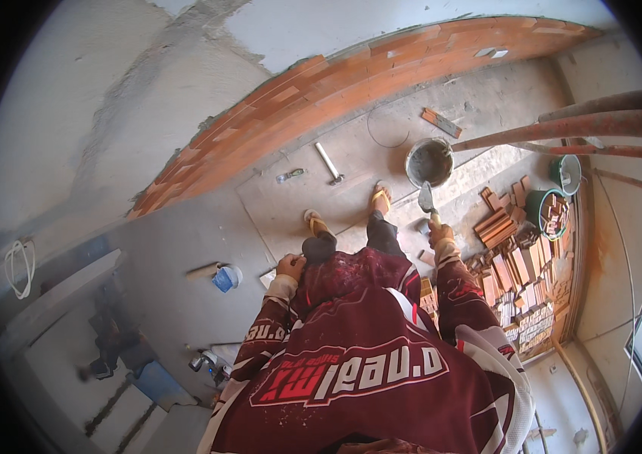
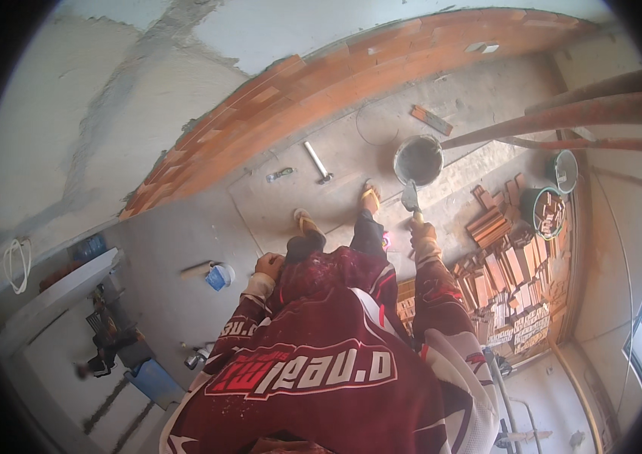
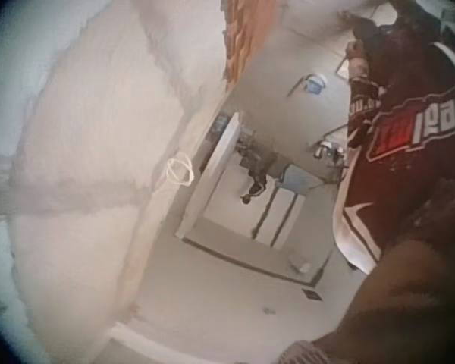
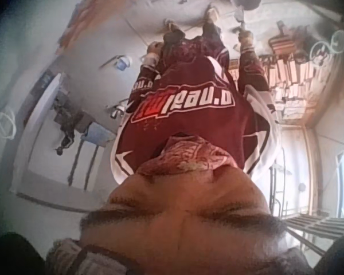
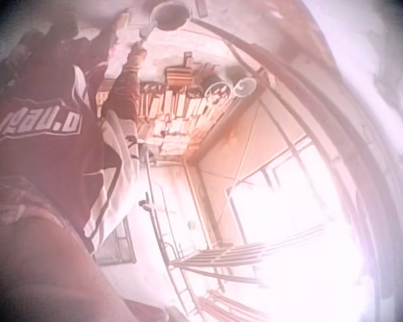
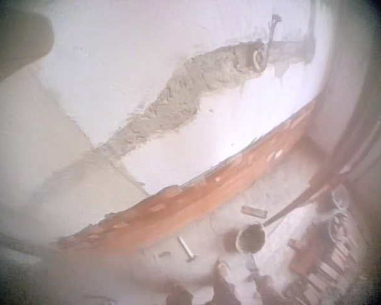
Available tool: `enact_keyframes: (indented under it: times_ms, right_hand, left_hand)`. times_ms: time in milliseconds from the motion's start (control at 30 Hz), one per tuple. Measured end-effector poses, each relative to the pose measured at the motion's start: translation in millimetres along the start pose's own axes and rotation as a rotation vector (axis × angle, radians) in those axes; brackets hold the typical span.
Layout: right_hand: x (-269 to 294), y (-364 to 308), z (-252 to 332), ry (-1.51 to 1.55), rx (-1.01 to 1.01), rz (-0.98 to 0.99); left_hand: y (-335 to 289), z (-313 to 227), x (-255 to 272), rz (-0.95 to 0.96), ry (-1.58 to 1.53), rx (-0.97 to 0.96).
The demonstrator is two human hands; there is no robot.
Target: The person applies cement to a wall using a trowel and places rectangular terracotta tiles in a curved pattern. They adjust the tiles by hand and use a hammer to tap them into place. The person also mixes cement in a bucket while sitting on the floor.
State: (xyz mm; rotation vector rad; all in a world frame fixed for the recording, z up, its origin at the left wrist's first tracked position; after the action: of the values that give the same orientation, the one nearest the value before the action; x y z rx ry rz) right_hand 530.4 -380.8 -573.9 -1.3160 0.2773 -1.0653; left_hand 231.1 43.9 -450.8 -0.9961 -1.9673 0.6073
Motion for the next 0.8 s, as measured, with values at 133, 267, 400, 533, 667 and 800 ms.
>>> enact_keyframes:
  times_ms: [133,267,400,533,667,800]
  right_hand:
    - [2.4,13.8,-25.7,-0.015,-0.062,0.010]
    - [-6.6,8.3,-41.4,-0.074,-0.126,0.050]
    - [-7.5,9.7,-49.0,-0.167,-0.161,0.032]
    - [-24.1,29.6,-52.9,-0.087,-0.180,0.121]
    - [-30.7,52.8,-45.5,-0.054,-0.003,0.041]
    - [-26.7,61.1,-24.6,-0.165,0.075,-0.008]
  left_hand:
    - [14.0,7.2,-11.0,0.028,0.000,0.090]
    - [19.8,5.3,19.3,-0.066,-0.110,0.101]
    - [21.4,18.6,38.3,-0.131,-0.147,0.085]
    - [15.3,31.2,37.3,-0.094,-0.015,0.195]
    - [7.6,20.9,24.7,-0.055,-0.030,0.238]
    - [24.5,0.7,23.7,-0.021,-0.002,0.162]
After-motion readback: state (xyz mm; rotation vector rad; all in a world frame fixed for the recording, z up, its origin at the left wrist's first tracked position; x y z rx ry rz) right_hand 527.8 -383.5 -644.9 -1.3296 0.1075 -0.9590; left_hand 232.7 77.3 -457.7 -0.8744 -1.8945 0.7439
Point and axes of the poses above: each hand's wrist, its own y-axis towards the middle knuckle, its own x-axis out of the back of the hand, z = x × y, the point moved 9 cm from there along y, towards the middle knuckle, and after that the axes turned 7 degrees about -y, right-handed, at the moved point
